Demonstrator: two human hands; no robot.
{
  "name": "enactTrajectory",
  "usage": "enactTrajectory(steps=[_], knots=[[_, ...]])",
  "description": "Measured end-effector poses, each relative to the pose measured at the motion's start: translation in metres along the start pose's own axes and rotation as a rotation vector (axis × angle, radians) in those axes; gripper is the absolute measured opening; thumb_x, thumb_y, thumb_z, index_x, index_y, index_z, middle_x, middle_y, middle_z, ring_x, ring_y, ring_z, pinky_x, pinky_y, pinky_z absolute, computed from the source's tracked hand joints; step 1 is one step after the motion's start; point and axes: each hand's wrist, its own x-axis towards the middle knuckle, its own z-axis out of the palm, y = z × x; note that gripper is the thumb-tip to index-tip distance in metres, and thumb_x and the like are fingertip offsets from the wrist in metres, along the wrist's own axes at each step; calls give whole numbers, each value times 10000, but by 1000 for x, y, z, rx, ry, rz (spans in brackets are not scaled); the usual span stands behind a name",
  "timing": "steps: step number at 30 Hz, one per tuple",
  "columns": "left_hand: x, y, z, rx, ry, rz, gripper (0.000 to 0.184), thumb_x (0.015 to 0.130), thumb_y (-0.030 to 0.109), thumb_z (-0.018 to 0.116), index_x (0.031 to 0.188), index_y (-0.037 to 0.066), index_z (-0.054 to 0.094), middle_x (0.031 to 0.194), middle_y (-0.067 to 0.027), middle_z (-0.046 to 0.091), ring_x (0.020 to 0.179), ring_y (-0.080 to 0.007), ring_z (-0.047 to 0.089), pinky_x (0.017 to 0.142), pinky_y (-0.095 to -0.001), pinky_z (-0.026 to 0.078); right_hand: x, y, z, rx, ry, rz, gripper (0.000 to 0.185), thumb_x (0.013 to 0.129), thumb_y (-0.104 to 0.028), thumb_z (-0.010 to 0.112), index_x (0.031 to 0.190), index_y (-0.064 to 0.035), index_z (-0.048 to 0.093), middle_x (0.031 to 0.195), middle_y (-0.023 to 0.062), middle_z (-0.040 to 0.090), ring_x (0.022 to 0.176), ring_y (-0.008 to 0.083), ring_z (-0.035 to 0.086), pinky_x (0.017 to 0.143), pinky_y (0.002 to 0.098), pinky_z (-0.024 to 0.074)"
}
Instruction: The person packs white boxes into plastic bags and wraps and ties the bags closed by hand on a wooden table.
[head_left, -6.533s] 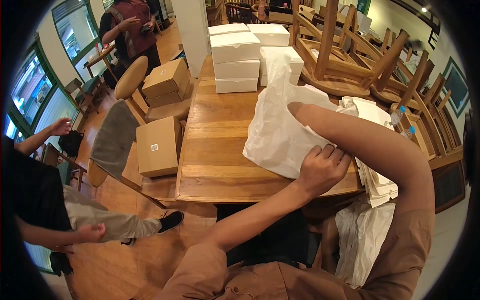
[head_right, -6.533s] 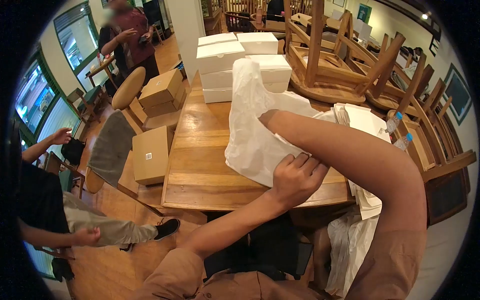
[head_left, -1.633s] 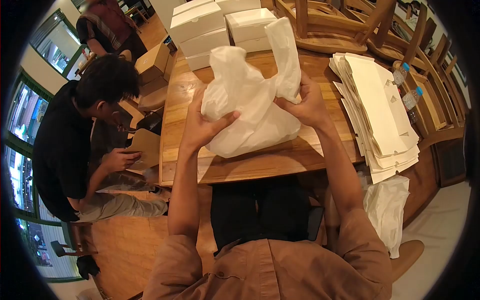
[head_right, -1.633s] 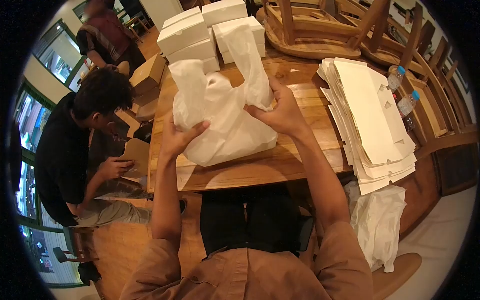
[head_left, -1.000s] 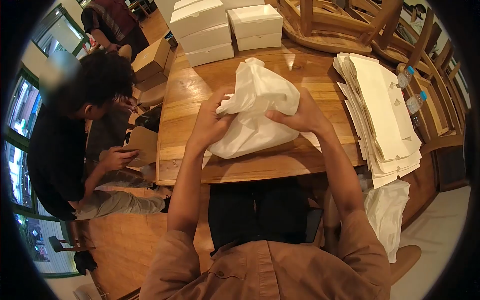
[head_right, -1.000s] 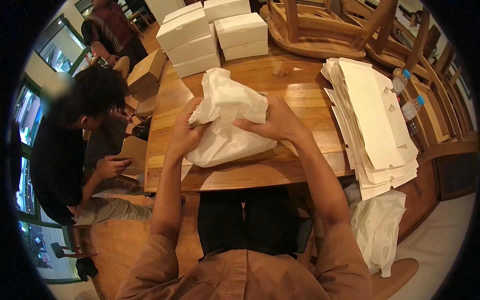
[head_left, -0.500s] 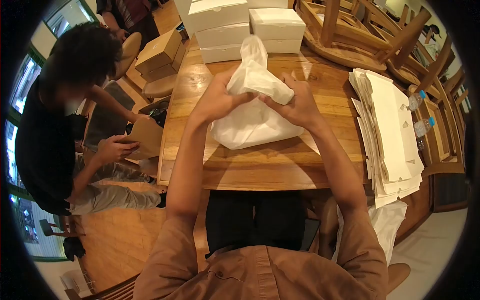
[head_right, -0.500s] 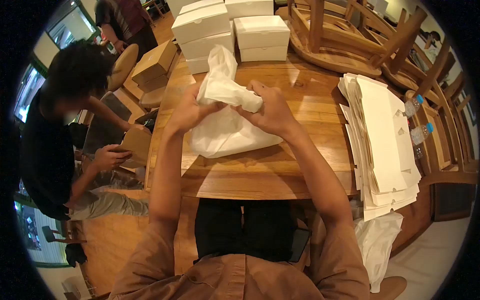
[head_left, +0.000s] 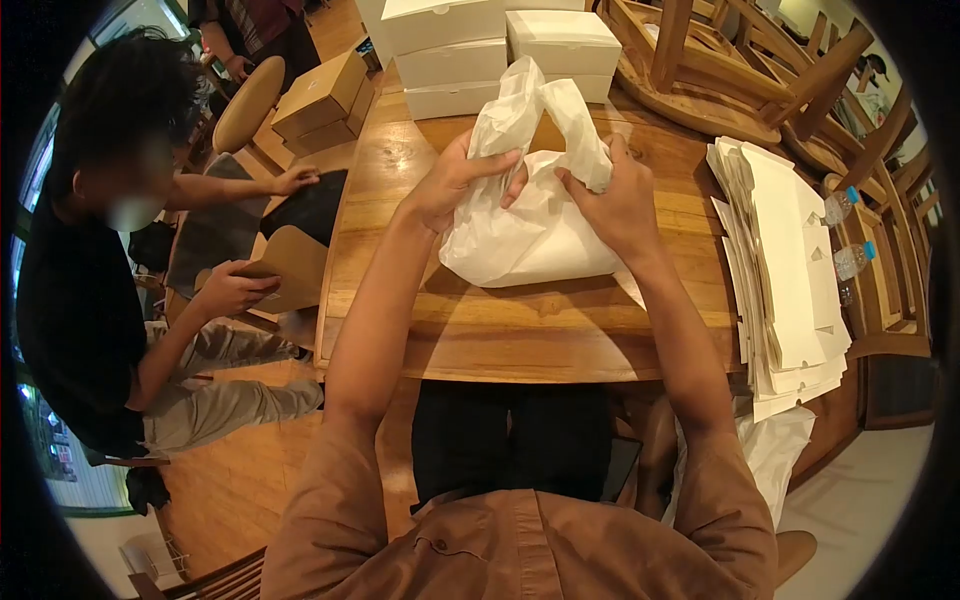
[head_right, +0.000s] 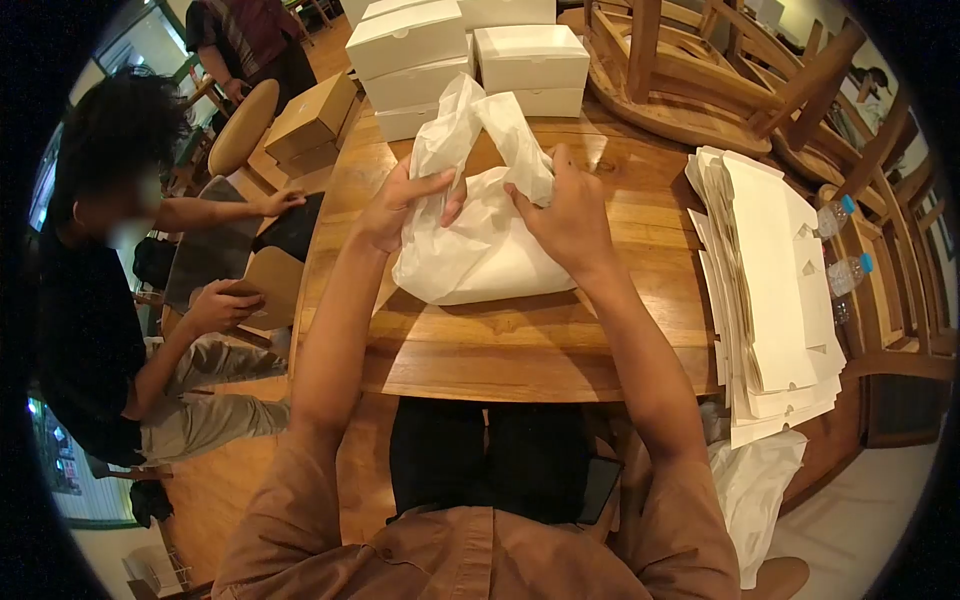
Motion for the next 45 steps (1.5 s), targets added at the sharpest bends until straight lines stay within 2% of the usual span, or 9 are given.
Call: enactTrajectory(steps=[8, 10, 13, 20, 29, 31, 34, 39, 45], knots=[[0, 1, 12, -1, 68, -58, 244, 1045, 245, 549, 1170, 37, 519, 721, -48, 582, 642, -159, 592, 658, -318, 512, -3, 4, 2, -149, -10, -70, 318, 819, -122, 804, 873, 9, 519, 840, 235, 668, 772, 412, 670, 667, 426, 513], [4, 2, 17, 74, 97, -90, 240, 1044, 210, 549, 1204, 33, 523, 729, -37, 576, 636, -142, 573, 634, -312, 505, -3, 4, 0, 2, -20, -268, 263, 819, -83, 780, 880, 11, 542, 834, 198, 660, 755, 341, 673, 669, 371, 515], [2, 6, 32, 92, 119, -21, 208, 1031, 125, 544, 1220, 40, 532, 755, -14, 567, 622, -114, 534, 603, -285, 480, -8, -3, -4, 395, -116, -147, 223, 823, -41, 743, 947, 14, 565, 838, 152, 651, 760, 260, 674, 683, 327, 511], [3, -3, 31, 351, 203, -96, 300, 947, -48, 510, 1231, 45, 533, 812, -2, 566, 629, -89, 505, 571, -280, 450, -12, -2, 1, 290, -166, -147, 259, 836, -20, 714, 1053, -32, 574, 878, 136, 667, 768, 240, 682, 710, 332, 518], [-10, -3, 23, 334, 14, 4, 453, 892, 256, 742, 1240, 15, 583, 1007, -64, 668, 804, -103, 585, 681, -264, 471, -12, -11, 2, 212, -107, -150, 232, 774, -79, 805, 942, -22, 654, 868, 127, 677, 803, 292, 671, 703, 364, 508], [-9, -7, 36, 456, 107, 278, 535, 860, 405, 794, 1200, 25, 635, 1125, -74, 661, 933, -158, 637, 773, -327, 529, -12, -15, 0, 162, -90, -199, 232, 775, -81, 809, 936, -23, 652, 865, 123, 675, 792, 290, 667, 703, 361, 505], [-7, -2, 37, 616, 174, -8, 684, 873, 569, 744, 1262, 22, 616, 1149, -94, 672, 989, -181, 643, 849, -343, 533, -14, -19, -1, 74, -88, -266, 235, 773, -78, 808, 952, -17, 669, 870, 122, 662, 787, 281, 655, 713, 356, 501], [-2, -1, 43, 414, 235, -87, 519, 1060, 539, 444, 1045, 59, 641, 768, 20, 564, 643, -74, 481, 561, -269, 410, -12, -17, -5, 152, -146, -337, 249, 780, -81, 794, 1004, 4, 727, 936, 138, 648, 824, 273, 651, 733, 348, 511], [-5, -2, 44, 376, 195, -81, 471, 1068, 524, 435, 983, 92, 602, 719, 43, 507, 586, -44, 417, 505, -241, 340, -13, -9, -2, 101, -79, -265, 268, 775, -97, 827, 1004, 6, 732, 952, 130, 647, 818, 254, 651, 759, 348, 527]])
